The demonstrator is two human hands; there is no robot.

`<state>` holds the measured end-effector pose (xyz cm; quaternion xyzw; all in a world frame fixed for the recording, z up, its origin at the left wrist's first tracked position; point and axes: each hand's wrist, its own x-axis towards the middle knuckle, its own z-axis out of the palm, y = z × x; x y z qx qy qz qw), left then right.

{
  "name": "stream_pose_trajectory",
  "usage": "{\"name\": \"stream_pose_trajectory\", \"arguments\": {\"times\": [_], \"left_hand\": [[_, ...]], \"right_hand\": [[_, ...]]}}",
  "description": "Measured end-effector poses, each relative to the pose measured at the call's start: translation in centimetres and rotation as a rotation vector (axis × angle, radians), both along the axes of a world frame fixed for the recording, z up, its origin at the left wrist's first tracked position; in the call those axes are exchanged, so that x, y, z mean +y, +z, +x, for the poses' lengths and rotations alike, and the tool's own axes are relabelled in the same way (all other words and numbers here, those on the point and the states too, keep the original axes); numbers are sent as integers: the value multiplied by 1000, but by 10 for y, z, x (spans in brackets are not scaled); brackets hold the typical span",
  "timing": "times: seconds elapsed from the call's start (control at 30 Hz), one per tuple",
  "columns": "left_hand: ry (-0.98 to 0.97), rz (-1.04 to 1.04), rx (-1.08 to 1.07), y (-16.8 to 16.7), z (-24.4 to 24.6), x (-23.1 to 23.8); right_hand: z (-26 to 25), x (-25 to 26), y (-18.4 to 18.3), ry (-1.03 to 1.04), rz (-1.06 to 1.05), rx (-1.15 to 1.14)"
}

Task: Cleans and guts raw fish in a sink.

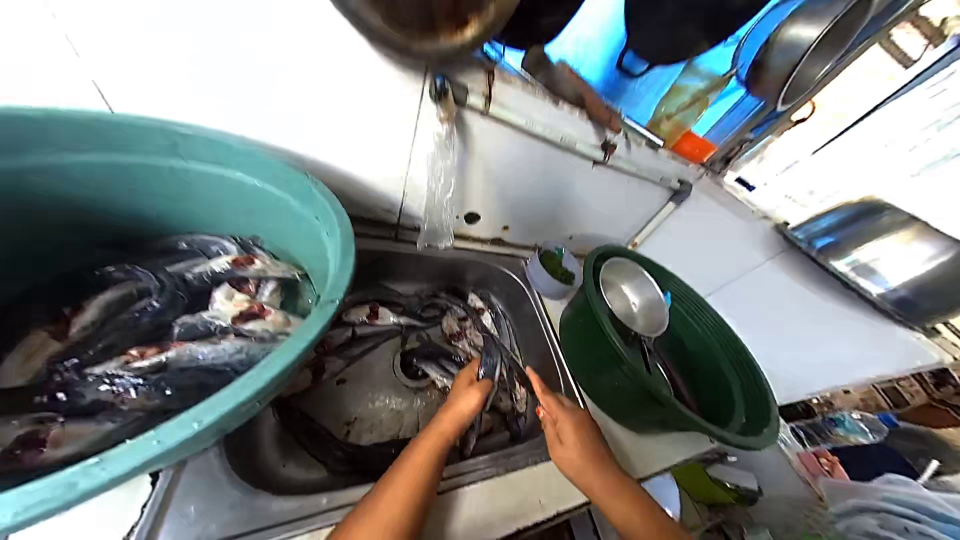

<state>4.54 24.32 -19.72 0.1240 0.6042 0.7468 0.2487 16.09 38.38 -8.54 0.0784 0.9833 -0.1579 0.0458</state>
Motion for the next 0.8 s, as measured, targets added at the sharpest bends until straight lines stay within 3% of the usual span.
{"name": "stream_pose_trajectory", "arguments": {"times": [0.13, 0.53, 0.8], "left_hand": [[6, 73, 39, -3, 2, -4], [-182, 73, 76, 4, 6, -10], [-206, 116, 137, -2, 10, 0]], "right_hand": [[1, -3, 3, 23, 77, -133], [22, -14, 2, 62, 145, -8], [-31, -39, -2, -18, 61, -20]]}}
